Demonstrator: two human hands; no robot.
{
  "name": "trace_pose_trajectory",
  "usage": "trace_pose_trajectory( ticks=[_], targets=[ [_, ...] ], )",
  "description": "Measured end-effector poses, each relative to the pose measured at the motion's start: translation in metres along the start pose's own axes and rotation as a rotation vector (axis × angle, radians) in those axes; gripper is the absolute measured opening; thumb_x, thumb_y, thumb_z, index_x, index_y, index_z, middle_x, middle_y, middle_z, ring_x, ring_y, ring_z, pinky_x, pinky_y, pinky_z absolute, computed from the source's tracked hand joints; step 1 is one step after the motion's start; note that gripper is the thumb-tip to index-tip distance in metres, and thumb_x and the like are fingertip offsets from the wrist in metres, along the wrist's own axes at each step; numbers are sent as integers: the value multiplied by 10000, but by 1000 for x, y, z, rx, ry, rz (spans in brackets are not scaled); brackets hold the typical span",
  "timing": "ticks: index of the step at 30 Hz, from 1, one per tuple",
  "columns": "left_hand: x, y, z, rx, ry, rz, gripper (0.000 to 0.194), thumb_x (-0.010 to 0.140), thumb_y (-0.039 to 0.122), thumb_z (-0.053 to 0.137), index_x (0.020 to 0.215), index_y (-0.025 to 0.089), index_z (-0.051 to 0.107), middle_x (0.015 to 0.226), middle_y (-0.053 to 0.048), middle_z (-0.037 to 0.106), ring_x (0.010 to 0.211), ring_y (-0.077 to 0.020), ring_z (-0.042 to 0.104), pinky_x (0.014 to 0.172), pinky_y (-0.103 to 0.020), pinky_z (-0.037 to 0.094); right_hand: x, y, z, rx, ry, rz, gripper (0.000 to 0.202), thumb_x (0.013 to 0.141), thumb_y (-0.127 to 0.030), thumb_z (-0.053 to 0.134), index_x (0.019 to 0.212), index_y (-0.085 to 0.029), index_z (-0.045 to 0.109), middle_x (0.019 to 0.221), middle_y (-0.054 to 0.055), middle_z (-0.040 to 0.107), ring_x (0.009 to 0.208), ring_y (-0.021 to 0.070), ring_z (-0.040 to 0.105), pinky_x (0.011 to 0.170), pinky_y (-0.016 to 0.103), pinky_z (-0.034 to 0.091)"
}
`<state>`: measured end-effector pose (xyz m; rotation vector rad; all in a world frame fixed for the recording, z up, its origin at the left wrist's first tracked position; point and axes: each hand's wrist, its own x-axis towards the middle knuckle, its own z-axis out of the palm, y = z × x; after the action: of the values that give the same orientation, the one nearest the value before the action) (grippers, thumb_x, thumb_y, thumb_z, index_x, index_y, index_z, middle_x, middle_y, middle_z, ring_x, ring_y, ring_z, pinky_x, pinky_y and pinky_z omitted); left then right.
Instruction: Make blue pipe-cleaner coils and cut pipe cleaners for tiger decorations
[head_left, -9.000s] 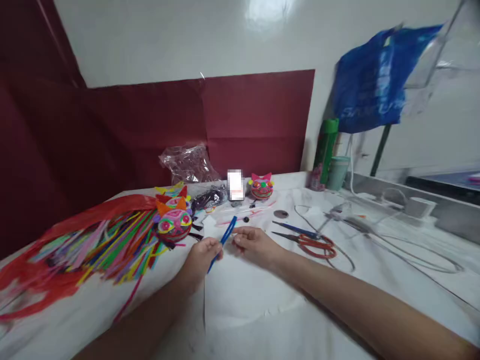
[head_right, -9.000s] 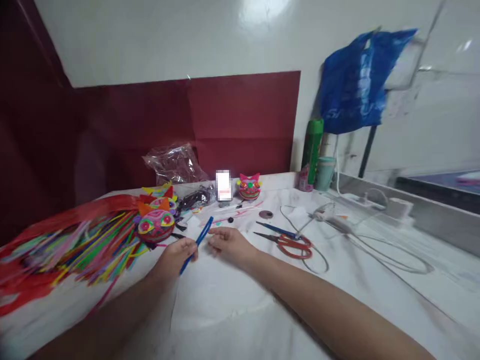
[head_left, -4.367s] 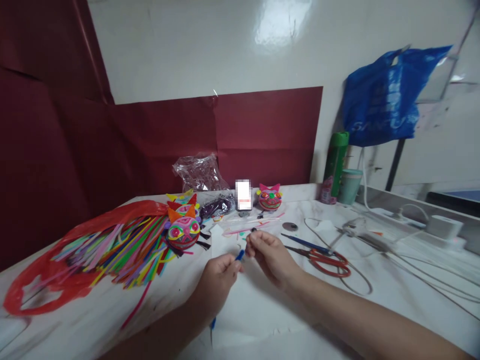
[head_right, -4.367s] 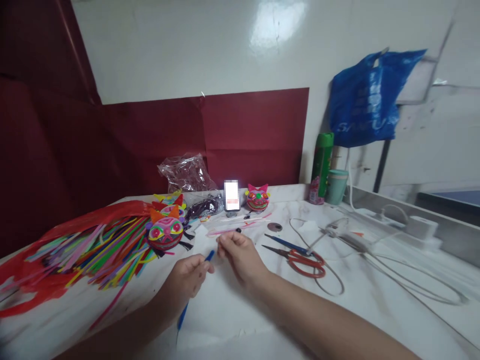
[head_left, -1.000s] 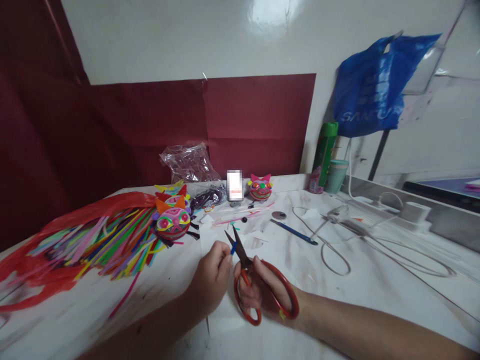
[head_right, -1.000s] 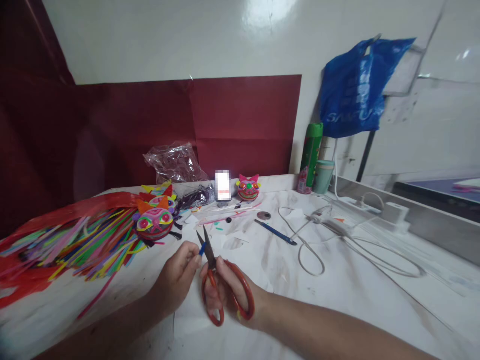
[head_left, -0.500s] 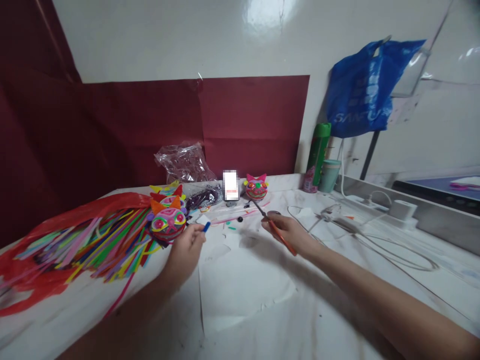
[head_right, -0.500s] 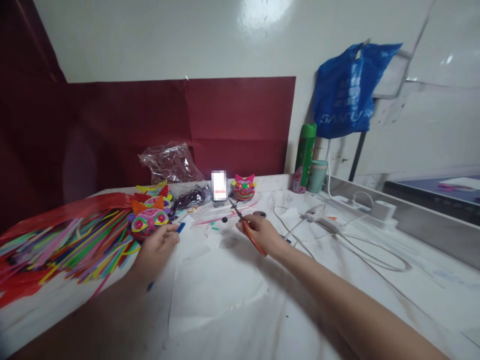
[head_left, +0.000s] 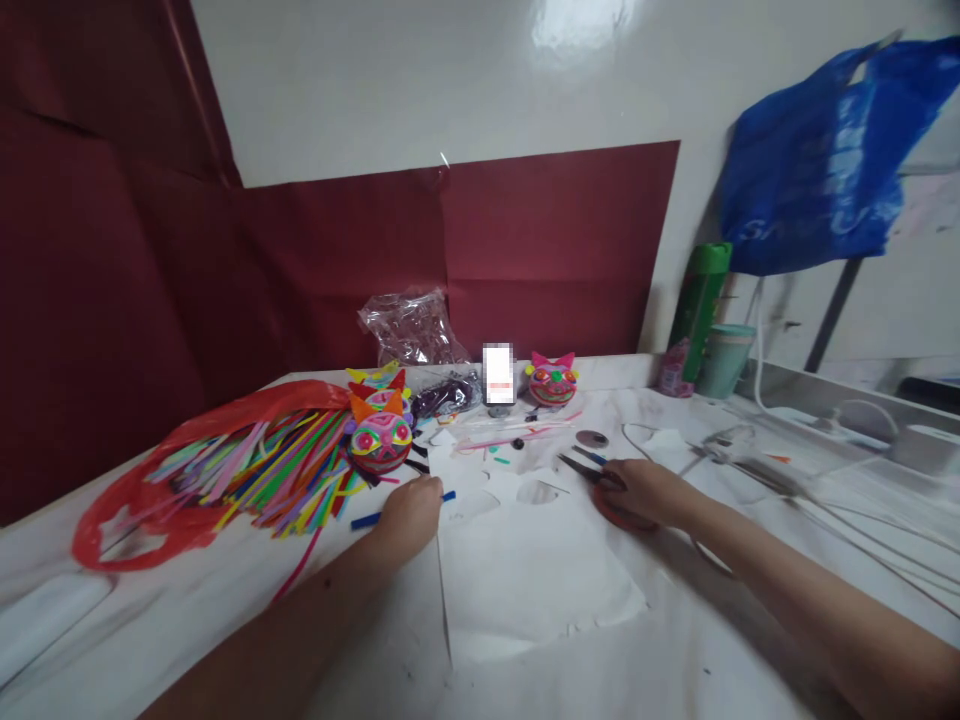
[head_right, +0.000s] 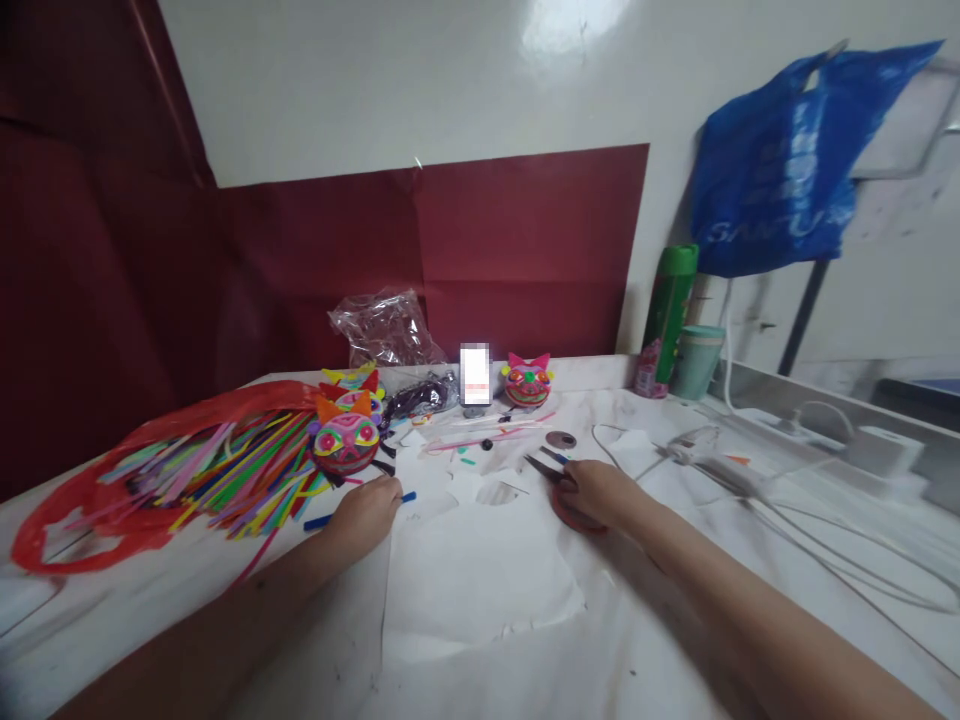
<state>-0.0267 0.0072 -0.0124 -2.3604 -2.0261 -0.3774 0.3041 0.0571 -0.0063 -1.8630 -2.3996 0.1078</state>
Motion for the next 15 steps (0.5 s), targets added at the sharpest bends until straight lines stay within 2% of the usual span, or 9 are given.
trace_pose_trajectory(
  ticks=[6,9,12,14,15],
  targets=[
    [10,-9,-13,-215,159,-43,159,815,138,452,847,161,606,866,-69,662,821,-172,599,714,-257,431,-6,-2,-10,-69,23,23,194,766,-297,500,823,-171,636,834,120,672,782,268,626,583,281,369],
    [7,2,-20,-316,192,-2,171,819,133,441,852,144,609,810,-58,662,748,-159,601,652,-240,444,-10,-12,-13,-43,148,32,234,811,-261,426,883,-167,629,898,128,666,807,263,623,616,298,398],
    [-9,26,-23,-377,194,91,165,818,141,465,847,156,627,820,-40,666,762,-144,604,667,-219,449,-24,-40,-10,229,293,-147,293,867,-314,363,939,-181,615,898,91,672,779,215,622,673,293,441],
    [-26,44,-22,-398,160,208,122,791,152,530,809,191,645,808,-5,670,777,-126,605,699,-191,444,-39,-64,-4,435,232,-322,316,872,-378,376,1023,-192,581,886,67,674,755,196,620,654,279,466],
    [-34,52,-21,-397,156,356,137,802,149,518,830,184,647,816,-20,668,781,-132,605,705,-200,444,-47,-76,0,497,183,-387,315,870,-378,387,1052,-193,568,871,63,674,750,193,621,641,276,474]
  ],
)
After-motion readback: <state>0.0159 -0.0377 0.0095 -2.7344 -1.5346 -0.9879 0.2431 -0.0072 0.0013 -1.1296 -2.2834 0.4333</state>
